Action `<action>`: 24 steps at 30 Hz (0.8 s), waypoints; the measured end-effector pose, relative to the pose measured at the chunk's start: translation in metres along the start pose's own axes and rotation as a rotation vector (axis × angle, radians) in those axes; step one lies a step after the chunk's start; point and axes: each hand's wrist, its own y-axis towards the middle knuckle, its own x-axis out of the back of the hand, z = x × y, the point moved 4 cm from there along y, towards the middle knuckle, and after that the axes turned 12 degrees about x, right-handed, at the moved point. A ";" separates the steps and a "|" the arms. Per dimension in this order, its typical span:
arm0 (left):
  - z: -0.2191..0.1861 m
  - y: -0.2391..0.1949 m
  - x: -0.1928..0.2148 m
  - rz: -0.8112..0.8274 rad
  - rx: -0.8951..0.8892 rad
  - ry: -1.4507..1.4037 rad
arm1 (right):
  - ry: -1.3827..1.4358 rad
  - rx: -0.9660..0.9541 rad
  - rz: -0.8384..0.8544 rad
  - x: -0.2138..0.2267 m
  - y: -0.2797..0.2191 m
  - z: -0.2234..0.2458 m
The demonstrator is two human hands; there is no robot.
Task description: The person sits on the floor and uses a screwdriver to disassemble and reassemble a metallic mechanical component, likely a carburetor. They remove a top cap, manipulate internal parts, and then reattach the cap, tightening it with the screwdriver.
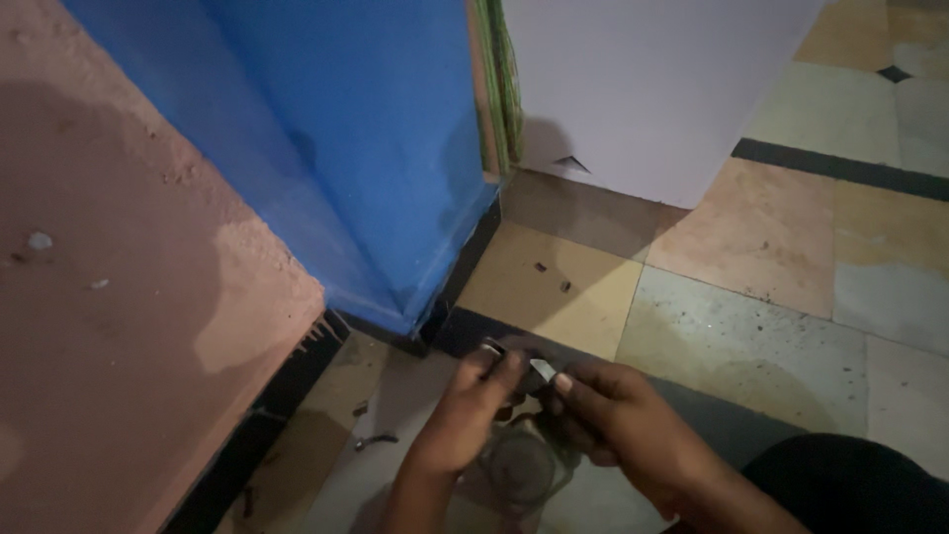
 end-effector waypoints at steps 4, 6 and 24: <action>0.006 0.007 0.006 0.045 -0.044 -0.049 | -0.384 0.125 -0.063 0.009 0.004 0.014; 0.009 0.009 0.005 0.127 -0.107 -0.150 | -0.535 0.176 -0.102 0.014 0.005 0.019; 0.005 0.002 0.039 -0.078 -0.014 -0.194 | -0.777 0.234 -0.128 0.016 0.000 0.041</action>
